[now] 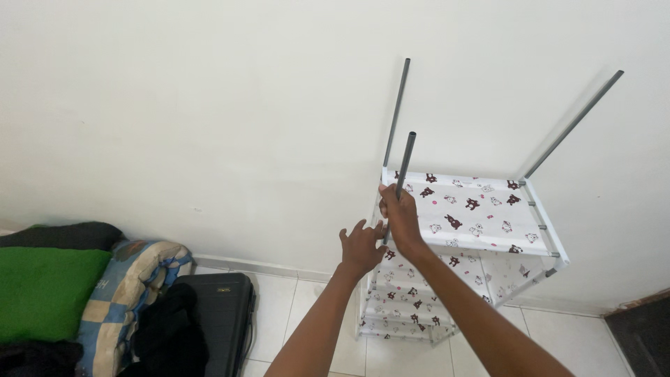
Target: The person disassembles a small white shelving unit with bear-patterned fabric shelves. They remove the top shelf, then systematically detach the metal rods and plastic corner pieces, placing the components on a nearby wooden table.
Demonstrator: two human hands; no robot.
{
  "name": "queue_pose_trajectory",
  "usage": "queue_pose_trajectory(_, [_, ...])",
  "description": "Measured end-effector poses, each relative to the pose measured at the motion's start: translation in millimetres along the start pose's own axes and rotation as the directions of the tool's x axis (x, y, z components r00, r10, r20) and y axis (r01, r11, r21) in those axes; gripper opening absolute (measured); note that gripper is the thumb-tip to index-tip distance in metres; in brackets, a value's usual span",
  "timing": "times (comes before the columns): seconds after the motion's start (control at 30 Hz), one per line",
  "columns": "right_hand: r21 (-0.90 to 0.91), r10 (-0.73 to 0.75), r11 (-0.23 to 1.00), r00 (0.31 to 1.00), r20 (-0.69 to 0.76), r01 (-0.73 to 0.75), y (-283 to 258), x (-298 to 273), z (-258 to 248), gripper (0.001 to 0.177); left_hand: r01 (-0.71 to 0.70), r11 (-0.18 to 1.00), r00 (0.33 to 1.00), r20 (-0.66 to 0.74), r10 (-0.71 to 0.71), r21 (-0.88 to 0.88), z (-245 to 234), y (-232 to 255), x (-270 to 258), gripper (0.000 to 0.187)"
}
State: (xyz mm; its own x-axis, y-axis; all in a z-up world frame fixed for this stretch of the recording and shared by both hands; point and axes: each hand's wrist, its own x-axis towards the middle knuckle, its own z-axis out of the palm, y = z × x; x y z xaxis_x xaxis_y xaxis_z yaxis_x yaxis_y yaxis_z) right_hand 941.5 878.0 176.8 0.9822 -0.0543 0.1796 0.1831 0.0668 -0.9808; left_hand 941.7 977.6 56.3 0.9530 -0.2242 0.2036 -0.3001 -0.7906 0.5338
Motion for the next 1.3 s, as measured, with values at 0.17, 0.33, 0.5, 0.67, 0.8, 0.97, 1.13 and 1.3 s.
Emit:
queue_pose_trajectory(0.17, [-0.007,0.069,0.997,0.974,-0.214,-0.072,-6,-12,20,0.051,0.025,0.999,0.999,0.046,-0.026,0.032,-1,1,0,0.036])
queue_pose_trajectory(0.33, [0.033,0.120,0.992,0.993,-0.004,-0.119,2,22,-3,0.057,0.006,1.000,1.000,0.007,-0.006,-0.007,2,0,0,0.047])
queue_pose_trajectory(0.5, [0.123,0.162,0.973,0.961,0.226,-0.193,11,33,-17,0.056,0.012,1.000,1.000,0.018,-0.012,0.010,4,-1,1,0.062])
queue_pose_trajectory(0.67, [0.039,0.122,0.990,0.959,0.257,-0.137,-2,29,-18,0.051,0.061,0.997,0.995,0.071,-0.063,0.037,-2,2,4,0.044])
queue_pose_trajectory(0.8, [-0.126,-0.023,0.991,0.996,0.090,0.034,-8,13,-11,0.040,0.043,0.999,0.999,0.030,-0.044,0.034,-7,6,6,0.048])
queue_pose_trajectory(0.97, [-0.126,0.128,0.983,0.991,-0.046,-0.133,-7,18,1,0.062,0.058,0.996,0.996,0.071,-0.063,0.066,-3,5,4,0.038])
queue_pose_trajectory(1.13, [0.073,0.084,0.992,0.966,0.244,-0.105,-33,32,-3,0.054,0.056,0.997,0.998,0.015,-0.057,0.048,7,0,5,0.052])
queue_pose_trajectory(1.3, [0.176,-0.095,0.982,0.978,0.187,0.062,-117,73,-20,0.056,0.038,0.996,0.999,-0.003,-0.038,0.079,2,1,3,0.051])
